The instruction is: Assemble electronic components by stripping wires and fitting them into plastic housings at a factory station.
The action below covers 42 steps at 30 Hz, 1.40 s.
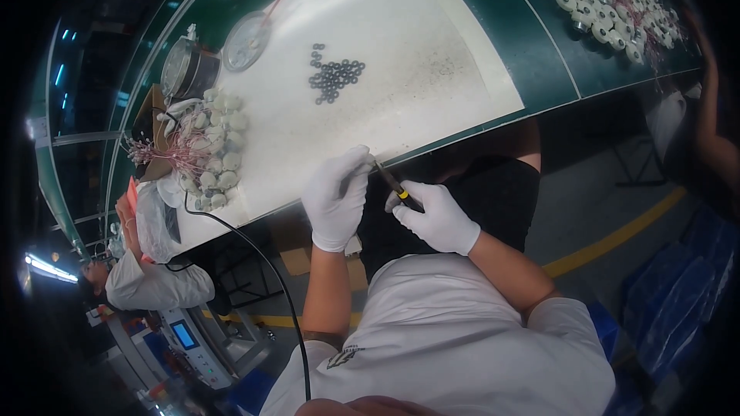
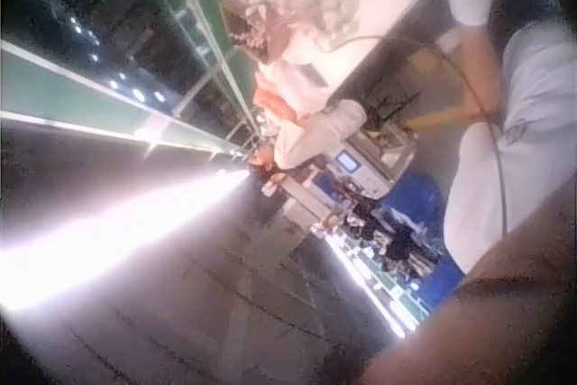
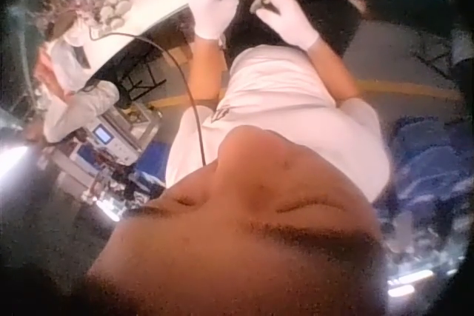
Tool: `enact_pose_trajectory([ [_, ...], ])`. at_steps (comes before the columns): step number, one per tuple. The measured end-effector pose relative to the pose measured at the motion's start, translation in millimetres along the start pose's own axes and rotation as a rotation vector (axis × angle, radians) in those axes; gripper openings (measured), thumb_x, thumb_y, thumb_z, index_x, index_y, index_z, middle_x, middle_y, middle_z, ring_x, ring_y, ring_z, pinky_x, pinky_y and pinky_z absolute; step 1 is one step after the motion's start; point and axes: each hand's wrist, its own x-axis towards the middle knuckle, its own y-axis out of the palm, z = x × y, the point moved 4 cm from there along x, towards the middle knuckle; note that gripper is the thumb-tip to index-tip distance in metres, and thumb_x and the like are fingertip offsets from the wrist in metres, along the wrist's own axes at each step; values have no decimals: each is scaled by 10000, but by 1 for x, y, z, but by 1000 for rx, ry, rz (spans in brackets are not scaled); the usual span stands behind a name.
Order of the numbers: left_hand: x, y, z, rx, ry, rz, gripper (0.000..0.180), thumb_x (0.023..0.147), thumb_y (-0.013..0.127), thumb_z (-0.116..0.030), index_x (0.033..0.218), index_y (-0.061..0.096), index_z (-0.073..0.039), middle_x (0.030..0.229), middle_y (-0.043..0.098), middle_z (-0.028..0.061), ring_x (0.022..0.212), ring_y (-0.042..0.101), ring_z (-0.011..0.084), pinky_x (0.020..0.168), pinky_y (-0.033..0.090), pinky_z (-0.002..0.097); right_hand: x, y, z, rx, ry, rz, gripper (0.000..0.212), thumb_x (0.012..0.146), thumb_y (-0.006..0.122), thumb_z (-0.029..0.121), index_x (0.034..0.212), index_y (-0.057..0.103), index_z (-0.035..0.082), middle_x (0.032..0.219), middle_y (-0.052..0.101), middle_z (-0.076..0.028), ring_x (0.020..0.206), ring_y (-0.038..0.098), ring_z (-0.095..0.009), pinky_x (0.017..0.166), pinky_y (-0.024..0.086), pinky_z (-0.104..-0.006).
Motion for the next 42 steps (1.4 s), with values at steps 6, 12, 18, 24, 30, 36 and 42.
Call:
enact_pose_trajectory([
  [6,-1,0,1,2,5,0,375,838,792,63,1178,744,-88,934,778,67,824,743,218,740,583,318,-1,2,-1,12,78,6,114,1003,618,78,1022,689,-9,768,641,-11,676,548,-52,619,455,-257],
  [12,-2,0,2,11,-3,6,379,837,794,61,1181,743,-90,926,775,61,821,740,216,737,581,317,-1,1,-4,12,94,14,113,1002,617,78,1016,689,-7,770,639,-9,671,543,-50,615,452,-259],
  [18,-2,0,2,3,-5,0,373,837,797,56,1177,746,-88,921,775,62,811,736,214,732,578,316,-1,0,-7,26,70,14,114,987,624,76,1035,684,-7,796,648,-13,676,547,-52,624,461,-258],
  [24,-5,2,5,-9,-20,-14,370,837,796,59,1176,747,-82,920,776,63,808,734,212,730,576,315,1,-2,-9,6,49,48,207,945,647,82,1130,672,-9,870,665,-56,764,605,-102,731,507,-279],
  [30,-3,1,4,-32,-17,-11,373,834,793,63,1176,748,-81,922,776,68,813,737,218,732,576,315,1,0,-4,-56,-3,57,255,933,659,102,1161,667,-11,911,666,-95,844,627,-144,824,522,-312],
  [36,-1,0,0,17,14,-8,366,833,793,61,1167,749,-82,931,778,68,815,739,223,732,577,317,2,0,-3,-57,-3,49,256,931,662,102,1162,667,-9,898,657,-86,823,612,-137,806,519,-306],
  [42,-1,0,1,20,19,-9,368,830,798,55,1165,749,-89,927,777,67,813,740,224,732,577,321,2,0,-4,-23,63,49,230,943,657,89,1153,668,-6,840,638,-58,753,588,-107,733,504,-280],
])
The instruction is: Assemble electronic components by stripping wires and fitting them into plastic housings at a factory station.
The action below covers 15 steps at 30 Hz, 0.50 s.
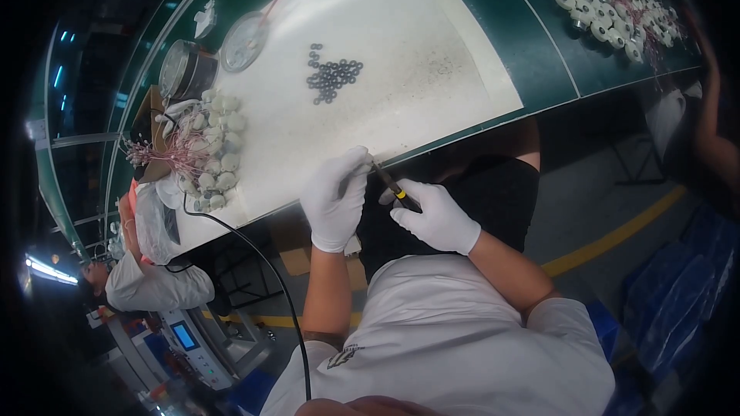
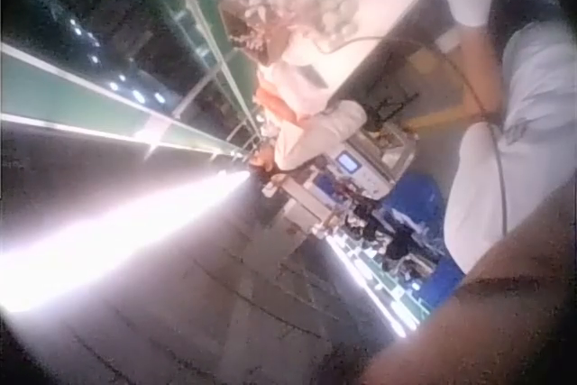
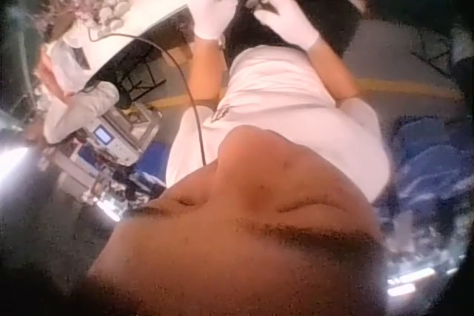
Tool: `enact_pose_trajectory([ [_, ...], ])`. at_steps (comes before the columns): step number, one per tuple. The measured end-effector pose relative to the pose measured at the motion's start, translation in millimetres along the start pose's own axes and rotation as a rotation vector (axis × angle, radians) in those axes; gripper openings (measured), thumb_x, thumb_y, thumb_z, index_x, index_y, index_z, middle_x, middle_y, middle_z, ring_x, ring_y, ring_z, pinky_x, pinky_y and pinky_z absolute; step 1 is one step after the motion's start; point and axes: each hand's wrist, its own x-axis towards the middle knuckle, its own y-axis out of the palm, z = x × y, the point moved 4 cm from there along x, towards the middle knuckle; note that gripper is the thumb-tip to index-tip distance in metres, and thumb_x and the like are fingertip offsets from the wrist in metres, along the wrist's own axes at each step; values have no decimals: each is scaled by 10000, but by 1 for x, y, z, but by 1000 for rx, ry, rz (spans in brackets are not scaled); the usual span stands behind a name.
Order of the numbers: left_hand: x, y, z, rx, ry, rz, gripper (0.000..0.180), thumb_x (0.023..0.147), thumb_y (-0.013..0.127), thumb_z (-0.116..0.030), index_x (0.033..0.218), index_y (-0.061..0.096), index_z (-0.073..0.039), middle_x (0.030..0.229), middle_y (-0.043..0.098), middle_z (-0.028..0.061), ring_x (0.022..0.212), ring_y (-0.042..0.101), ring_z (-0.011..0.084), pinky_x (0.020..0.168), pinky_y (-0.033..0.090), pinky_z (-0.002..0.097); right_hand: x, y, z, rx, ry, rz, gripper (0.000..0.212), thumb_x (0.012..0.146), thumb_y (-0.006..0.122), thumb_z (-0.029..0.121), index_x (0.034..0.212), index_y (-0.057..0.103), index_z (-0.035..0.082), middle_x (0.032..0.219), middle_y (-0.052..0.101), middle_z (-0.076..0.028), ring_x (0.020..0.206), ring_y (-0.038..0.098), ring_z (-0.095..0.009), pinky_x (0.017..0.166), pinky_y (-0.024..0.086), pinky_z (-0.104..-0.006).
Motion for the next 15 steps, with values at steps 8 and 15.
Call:
enact_pose_trajectory([
  [8,1,0,-1,21,6,6,365,833,792,54,1165,748,-91,921,775,61,810,739,220,729,576,321,1,1,-1,-40,-150,-80,169,964,643,74,1108,684,-5,800,649,-38,684,586,-77,637,487,-271],
  [15,0,0,0,-15,-8,16,366,840,785,58,1171,744,-92,917,773,59,811,739,218,731,576,320,-2,1,2,-23,-9,-56,118,991,605,59,1040,684,-13,823,674,-50,708,595,-76,659,498,-269],
])
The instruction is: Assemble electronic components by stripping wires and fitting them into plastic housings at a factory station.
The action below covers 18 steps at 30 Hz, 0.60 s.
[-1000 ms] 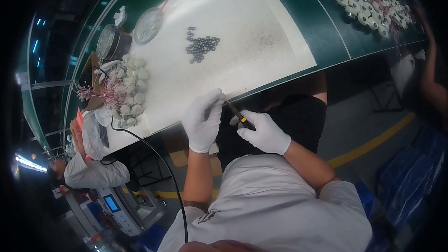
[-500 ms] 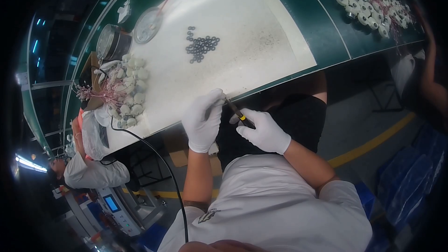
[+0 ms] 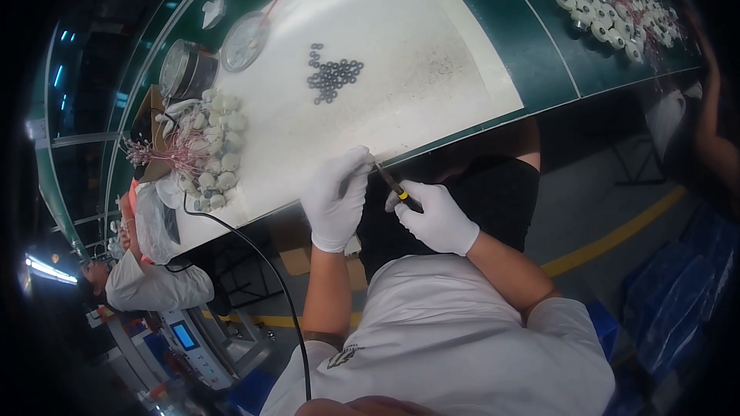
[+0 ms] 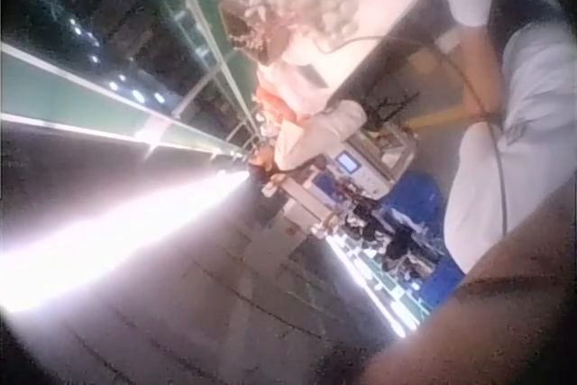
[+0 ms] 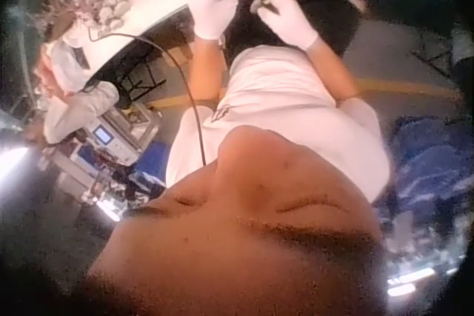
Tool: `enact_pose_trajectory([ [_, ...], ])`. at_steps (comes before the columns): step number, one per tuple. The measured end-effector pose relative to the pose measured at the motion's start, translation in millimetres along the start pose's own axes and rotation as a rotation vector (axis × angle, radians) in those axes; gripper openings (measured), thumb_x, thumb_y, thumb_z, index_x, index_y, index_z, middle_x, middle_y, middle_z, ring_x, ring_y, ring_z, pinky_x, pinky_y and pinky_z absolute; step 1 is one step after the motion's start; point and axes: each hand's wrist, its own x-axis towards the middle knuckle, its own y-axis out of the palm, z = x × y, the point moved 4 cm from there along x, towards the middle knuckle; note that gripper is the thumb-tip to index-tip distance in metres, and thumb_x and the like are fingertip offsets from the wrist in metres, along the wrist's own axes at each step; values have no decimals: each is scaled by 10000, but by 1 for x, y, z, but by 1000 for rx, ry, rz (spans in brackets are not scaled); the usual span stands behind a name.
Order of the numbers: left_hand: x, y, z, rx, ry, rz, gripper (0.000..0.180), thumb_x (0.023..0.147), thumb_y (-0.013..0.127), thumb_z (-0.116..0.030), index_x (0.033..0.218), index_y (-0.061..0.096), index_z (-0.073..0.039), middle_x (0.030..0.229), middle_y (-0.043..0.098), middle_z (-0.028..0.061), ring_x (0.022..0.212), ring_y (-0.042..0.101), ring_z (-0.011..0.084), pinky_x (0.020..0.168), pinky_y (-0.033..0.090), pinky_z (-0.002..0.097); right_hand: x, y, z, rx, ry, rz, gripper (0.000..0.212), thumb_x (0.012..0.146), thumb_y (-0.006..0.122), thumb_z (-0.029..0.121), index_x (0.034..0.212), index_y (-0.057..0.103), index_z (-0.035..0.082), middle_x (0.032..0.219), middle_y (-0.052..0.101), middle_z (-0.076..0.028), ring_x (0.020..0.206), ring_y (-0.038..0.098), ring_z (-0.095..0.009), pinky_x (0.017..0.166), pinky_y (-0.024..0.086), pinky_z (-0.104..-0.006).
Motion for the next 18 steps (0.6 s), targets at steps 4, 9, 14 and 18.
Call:
enact_pose_trajectory([
  [4,0,0,0,-7,2,0,365,845,778,67,1173,743,-91,922,773,62,814,739,218,737,577,318,0,0,0,-3,10,4,120,994,596,55,1042,682,-13,827,674,-49,708,594,-72,656,496,-270],
  [9,0,1,0,-9,-5,-4,368,842,782,66,1176,742,-85,922,772,65,813,738,218,740,578,318,1,-1,-8,51,-21,9,148,964,626,67,1082,682,-5,828,665,-47,689,583,-79,658,494,-276],
  [14,-1,0,0,-4,-23,-6,372,840,784,68,1179,742,-81,920,771,66,813,737,217,738,578,317,2,-1,-8,43,-35,27,214,932,658,82,1132,675,7,795,630,-42,666,571,-83,652,486,-275],
  [18,0,0,-1,7,-10,-11,369,840,788,61,1178,745,-81,919,772,66,813,737,219,736,578,316,3,0,-8,13,-51,42,221,935,656,83,1143,668,11,760,609,-39,657,566,-86,642,478,-278],
])
